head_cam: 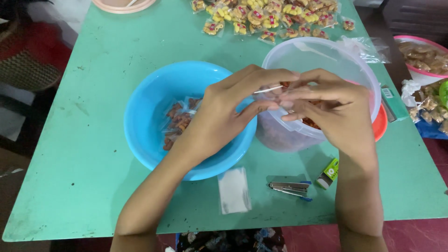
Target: Packaging snacks into small plastic bags using a spoon and sealing them with a stapler.
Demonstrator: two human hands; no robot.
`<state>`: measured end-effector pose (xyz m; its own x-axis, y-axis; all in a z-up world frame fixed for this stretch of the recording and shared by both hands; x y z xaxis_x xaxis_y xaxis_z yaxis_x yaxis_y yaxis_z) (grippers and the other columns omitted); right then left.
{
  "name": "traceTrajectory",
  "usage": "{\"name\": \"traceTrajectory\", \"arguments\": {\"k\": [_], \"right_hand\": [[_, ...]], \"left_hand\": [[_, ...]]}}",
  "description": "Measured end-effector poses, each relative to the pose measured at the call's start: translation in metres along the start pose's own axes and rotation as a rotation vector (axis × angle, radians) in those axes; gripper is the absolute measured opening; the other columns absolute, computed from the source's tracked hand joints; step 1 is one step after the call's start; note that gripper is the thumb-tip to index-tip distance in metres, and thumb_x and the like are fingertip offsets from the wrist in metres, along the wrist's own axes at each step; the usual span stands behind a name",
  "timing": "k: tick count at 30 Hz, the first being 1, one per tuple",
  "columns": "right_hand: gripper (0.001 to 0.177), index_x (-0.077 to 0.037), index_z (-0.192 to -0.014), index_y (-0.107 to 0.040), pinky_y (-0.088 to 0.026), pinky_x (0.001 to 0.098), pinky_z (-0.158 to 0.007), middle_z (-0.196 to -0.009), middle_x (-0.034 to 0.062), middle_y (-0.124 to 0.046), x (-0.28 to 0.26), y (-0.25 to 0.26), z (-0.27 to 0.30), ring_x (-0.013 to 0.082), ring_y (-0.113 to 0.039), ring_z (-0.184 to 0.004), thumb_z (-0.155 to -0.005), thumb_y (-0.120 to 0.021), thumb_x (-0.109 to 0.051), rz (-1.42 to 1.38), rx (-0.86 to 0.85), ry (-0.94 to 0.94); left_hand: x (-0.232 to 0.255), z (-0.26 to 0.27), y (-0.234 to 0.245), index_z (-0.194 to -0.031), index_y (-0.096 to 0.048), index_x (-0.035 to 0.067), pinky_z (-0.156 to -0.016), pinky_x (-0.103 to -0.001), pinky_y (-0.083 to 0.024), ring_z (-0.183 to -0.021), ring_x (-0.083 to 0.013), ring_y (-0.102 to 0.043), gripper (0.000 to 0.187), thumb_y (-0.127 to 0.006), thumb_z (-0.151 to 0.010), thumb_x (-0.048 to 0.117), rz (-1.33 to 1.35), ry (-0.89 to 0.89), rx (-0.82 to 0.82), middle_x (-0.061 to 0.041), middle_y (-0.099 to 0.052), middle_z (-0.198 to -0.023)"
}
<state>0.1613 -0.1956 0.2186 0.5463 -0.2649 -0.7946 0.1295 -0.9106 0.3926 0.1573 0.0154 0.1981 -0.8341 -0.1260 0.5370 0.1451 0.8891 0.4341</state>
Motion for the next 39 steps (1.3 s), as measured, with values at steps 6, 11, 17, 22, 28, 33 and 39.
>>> {"name": "traceTrajectory", "arguments": {"k": [6,11,17,22,28,33,39], "right_hand": [[0.025,-0.003,-0.108,-0.075,-0.071,0.028,-0.086,-0.114,0.0142,-0.051,-0.006,0.005,-0.001,0.0219,-0.066,-0.094,-0.11,-0.054,0.01,0.133,-0.06,0.163],[0.019,-0.006,-0.115,-0.075,-0.051,0.022,-0.064,-0.108,0.0104,-0.054,-0.007,0.007,0.004,0.0159,-0.058,-0.082,-0.102,-0.069,0.008,0.214,-0.069,0.148],[0.039,0.001,-0.123,-0.074,-0.062,0.0301,-0.092,-0.113,0.0137,-0.06,-0.009,0.019,0.002,0.0223,-0.068,-0.101,-0.087,-0.088,-0.002,0.364,-0.03,0.188],[0.037,-0.001,-0.124,-0.072,-0.062,0.0287,-0.09,-0.116,0.0162,-0.064,-0.007,0.02,0.004,0.0219,-0.067,-0.101,-0.09,-0.087,0.003,0.349,-0.036,0.246],[0.033,0.0,-0.102,-0.077,-0.056,0.0329,-0.079,-0.112,0.0186,-0.06,-0.013,0.002,0.002,0.0311,-0.066,-0.1,-0.101,-0.058,0.027,0.385,-0.12,0.406],[0.013,-0.001,-0.109,-0.078,-0.04,0.0319,-0.064,-0.115,0.0108,-0.052,-0.017,-0.004,0.002,0.0174,-0.046,-0.07,-0.098,-0.075,-0.007,0.471,-0.175,0.409],[0.023,-0.013,-0.121,-0.076,-0.057,0.0353,-0.078,-0.122,0.0151,-0.059,-0.013,0.001,0.001,0.0298,-0.057,-0.104,-0.1,-0.073,-0.005,0.595,-0.273,0.493]], "left_hand": [[0.001,0.001,0.011,-0.15,-0.053,0.014,-0.126,-0.057,-0.063,-0.139,-0.036,-0.063,0.047,-0.078,-0.111,0.006,-0.109,-0.061,-0.057,-0.013,-0.06,-0.144],[-0.002,0.005,0.014,-0.149,-0.054,0.013,-0.122,-0.054,-0.069,-0.138,-0.0379,-0.068,0.041,-0.071,-0.114,-0.001,-0.13,-0.078,-0.039,-0.015,-0.065,-0.144],[0.009,-0.003,0.027,-0.133,-0.064,0.005,-0.107,-0.052,-0.065,-0.123,-0.0374,-0.068,0.026,-0.075,-0.11,0.004,-0.3,-0.174,-0.011,-0.016,-0.067,-0.13],[0.006,-0.003,0.029,-0.139,-0.063,0.011,-0.115,-0.053,-0.064,-0.131,-0.0348,-0.068,0.042,-0.083,-0.104,0.023,-0.226,-0.08,-0.012,-0.014,-0.066,-0.136],[0.004,-0.002,0.016,-0.145,-0.057,0.013,-0.108,-0.053,-0.069,-0.128,-0.0365,-0.073,0.029,-0.06,-0.116,0.013,-0.075,-0.012,-0.139,-0.015,-0.065,-0.141],[0.0,-0.002,0.019,-0.15,-0.057,0.013,-0.113,-0.053,-0.062,-0.139,-0.0385,-0.066,0.041,-0.066,-0.11,0.02,-0.084,0.057,-0.17,-0.016,-0.064,-0.148],[-0.007,-0.004,0.016,-0.135,-0.066,0.011,-0.092,-0.046,-0.067,-0.11,-0.0325,-0.075,0.03,-0.063,-0.107,0.021,-0.005,0.14,-0.227,-0.011,-0.074,-0.126]]}}
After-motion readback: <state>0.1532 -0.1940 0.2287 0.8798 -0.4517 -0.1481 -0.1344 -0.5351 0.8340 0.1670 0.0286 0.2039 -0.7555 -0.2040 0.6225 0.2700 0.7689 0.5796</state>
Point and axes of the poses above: each hand's wrist, its own z-axis away from the middle knuckle, its own y-axis out of the back of the hand, x = y × z, the point moved 2 cm from there along -z, towards the middle knuckle
